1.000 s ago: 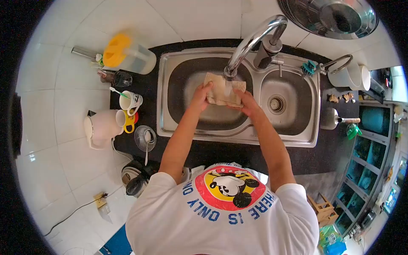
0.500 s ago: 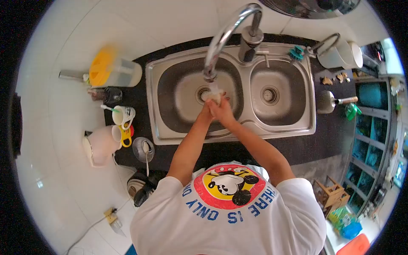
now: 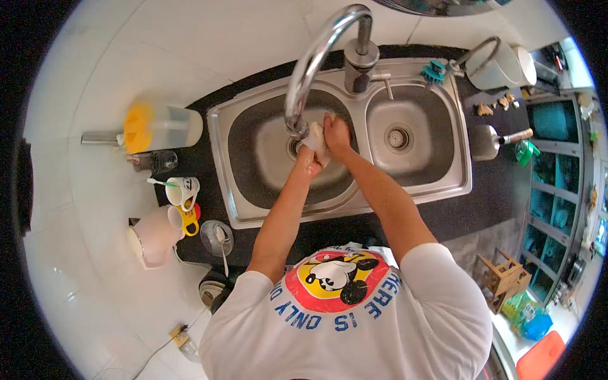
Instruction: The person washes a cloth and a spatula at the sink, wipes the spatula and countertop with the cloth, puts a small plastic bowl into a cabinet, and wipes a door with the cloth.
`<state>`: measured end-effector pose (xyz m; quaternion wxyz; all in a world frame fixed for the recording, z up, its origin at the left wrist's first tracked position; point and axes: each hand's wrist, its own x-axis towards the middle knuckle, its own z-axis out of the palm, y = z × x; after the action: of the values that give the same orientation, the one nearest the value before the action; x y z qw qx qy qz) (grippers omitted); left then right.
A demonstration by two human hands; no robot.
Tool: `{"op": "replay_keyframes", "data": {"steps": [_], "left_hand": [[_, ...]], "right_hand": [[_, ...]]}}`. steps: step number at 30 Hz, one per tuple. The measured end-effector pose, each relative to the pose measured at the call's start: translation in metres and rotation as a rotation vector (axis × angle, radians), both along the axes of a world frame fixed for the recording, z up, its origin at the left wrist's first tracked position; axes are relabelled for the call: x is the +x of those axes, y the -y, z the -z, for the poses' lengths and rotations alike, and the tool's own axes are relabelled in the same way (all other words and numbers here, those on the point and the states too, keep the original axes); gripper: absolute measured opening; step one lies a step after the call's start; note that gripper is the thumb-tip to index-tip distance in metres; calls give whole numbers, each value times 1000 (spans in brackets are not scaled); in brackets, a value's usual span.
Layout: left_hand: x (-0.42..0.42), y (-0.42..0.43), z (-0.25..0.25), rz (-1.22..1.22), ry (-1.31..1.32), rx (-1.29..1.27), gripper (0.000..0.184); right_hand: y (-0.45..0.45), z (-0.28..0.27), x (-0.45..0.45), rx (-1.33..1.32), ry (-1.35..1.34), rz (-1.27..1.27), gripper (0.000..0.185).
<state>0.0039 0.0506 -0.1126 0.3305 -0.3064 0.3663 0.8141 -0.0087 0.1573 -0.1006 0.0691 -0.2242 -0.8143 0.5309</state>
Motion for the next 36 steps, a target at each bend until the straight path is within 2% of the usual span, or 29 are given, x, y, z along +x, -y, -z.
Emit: {"op": "replay_keyframes", "data": {"steps": [1,2,4,7,13,15,17,18,19,20,22,24,26,28,31,34,36], "left_hand": [[-3,-1,-32,-63,8,16,40],[-1,-1,-50,-125,25,31,43],[3,7,-36,-69,72,72,36],[10,10,-28,-57,127,136,31],[22,-8,-46,-190,141,164,29],[25,-13,-46,-177,144,90,28],[26,-16,-33,-103,155,-40,31],[27,-13,-24,-67,162,-108,33],[25,-11,-18,-19,1,-112,32],[22,-9,-12,28,-159,-114,31],[16,7,-19,-8,-248,-77,31],[6,15,-53,-192,-102,34,34],[2,33,-82,-237,-53,55,34],[-2,41,-99,-211,-76,83,35],[1,41,-102,-59,-146,85,41],[15,29,-91,59,-96,51,48],[24,22,-94,47,-71,94,48]], "right_hand": [[-4,14,1,80,-2,-66,48],[-2,2,8,-5,-50,-95,49],[4,-54,34,-182,-145,-163,51],[26,-83,63,-178,45,-219,49],[29,-36,55,340,182,-486,40],[14,20,37,508,111,-498,38],[11,13,27,450,131,-439,38],[11,-37,17,303,189,-372,39],[10,-66,12,163,248,-303,40],[7,-62,11,149,273,-271,39],[0,-38,0,115,282,-220,37],[-13,6,-5,99,229,-208,36],[-18,15,5,132,200,-228,36],[-27,-10,27,215,213,-263,43],[-19,-56,56,188,-81,-442,55],[8,-48,74,-397,-94,-394,61],[12,-46,82,-343,-49,-347,65]]}}
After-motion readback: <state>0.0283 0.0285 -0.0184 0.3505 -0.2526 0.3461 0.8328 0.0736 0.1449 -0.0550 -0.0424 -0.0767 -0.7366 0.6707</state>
